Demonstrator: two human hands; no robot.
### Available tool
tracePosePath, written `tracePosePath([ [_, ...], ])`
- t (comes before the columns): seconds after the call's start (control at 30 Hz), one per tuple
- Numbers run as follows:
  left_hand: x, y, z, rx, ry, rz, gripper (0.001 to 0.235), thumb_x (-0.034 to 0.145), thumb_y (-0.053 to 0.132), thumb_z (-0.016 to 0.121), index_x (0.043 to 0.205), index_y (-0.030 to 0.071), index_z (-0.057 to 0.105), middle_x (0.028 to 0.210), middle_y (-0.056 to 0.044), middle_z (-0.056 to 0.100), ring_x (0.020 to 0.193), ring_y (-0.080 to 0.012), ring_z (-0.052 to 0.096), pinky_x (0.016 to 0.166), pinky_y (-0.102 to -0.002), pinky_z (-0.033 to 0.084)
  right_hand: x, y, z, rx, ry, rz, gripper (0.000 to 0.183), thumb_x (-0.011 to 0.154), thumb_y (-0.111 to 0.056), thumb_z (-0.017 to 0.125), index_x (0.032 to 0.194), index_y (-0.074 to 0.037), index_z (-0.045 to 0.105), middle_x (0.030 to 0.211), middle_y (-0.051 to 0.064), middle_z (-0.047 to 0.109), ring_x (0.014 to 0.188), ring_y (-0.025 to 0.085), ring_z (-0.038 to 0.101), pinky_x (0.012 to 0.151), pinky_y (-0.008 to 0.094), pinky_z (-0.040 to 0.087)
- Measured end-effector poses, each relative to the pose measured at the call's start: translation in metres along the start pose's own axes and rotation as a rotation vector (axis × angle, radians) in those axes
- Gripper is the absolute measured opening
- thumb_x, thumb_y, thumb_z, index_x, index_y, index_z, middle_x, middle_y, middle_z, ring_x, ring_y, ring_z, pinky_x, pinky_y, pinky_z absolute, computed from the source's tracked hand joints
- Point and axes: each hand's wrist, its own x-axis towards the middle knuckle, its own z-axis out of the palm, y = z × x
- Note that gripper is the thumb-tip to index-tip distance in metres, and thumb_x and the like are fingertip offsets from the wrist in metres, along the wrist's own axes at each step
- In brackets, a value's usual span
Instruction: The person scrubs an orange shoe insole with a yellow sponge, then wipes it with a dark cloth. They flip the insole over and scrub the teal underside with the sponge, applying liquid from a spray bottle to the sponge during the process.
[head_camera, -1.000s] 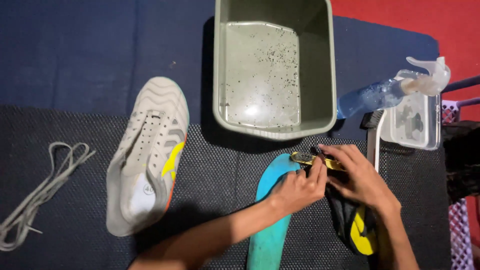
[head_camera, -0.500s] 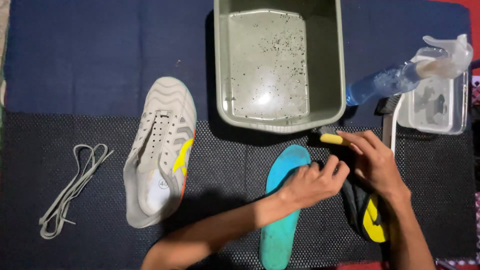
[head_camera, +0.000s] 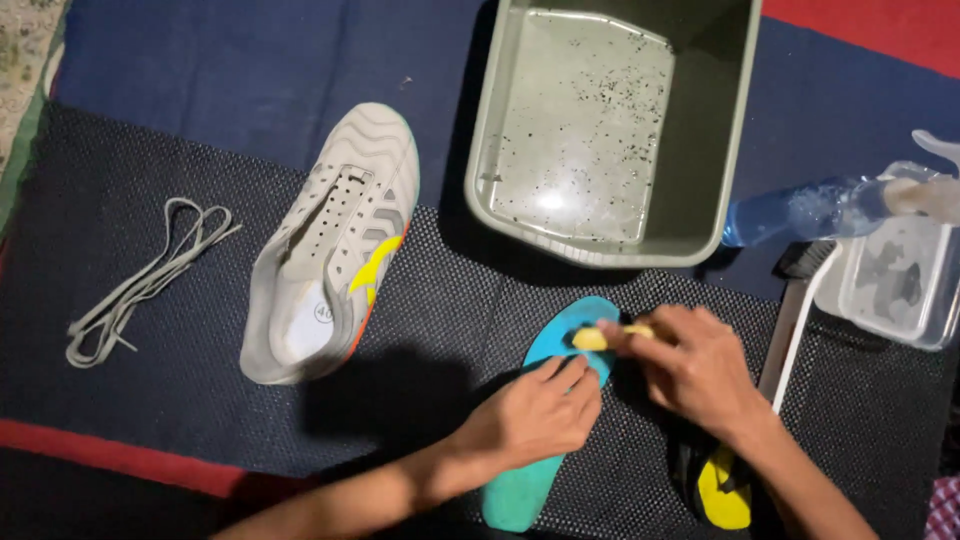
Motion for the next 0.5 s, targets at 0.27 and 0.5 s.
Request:
tracePosePath([
  [0.27,-0.029,0.012,0.011,0.034,-0.126,-0.015,0.042,0.098,0.013,0.046,0.128,-0.004,0.067,0.130,-0.019,0.068,0.126,-0.0321,0.065,0.113,-0.039,0.049,0.023,-0.005,-0.002,0.105,0.073,0.049,0.029,0.083,0.001,0.060,0.098,-0.020,0.073,0.083,0.000,0.064,0.069,0.018,0.057,0.056,0.033,0.041],
  [0.5,-0.029,0.018,0.008,0.032,-0.253,-0.002,0.091,0.080,0.058,0.059,0.140,-0.010,0.056,0.139,-0.024,0.060,0.133,-0.0383,0.059,0.117,-0.047,0.043,0.004,-0.004,-0.001,0.109,-0.071,0.241,0.045,0.059,-0.005,0.061,0.096,-0.026,0.075,0.102,0.000,0.070,0.086,0.025,0.060,0.076,0.040,0.046],
])
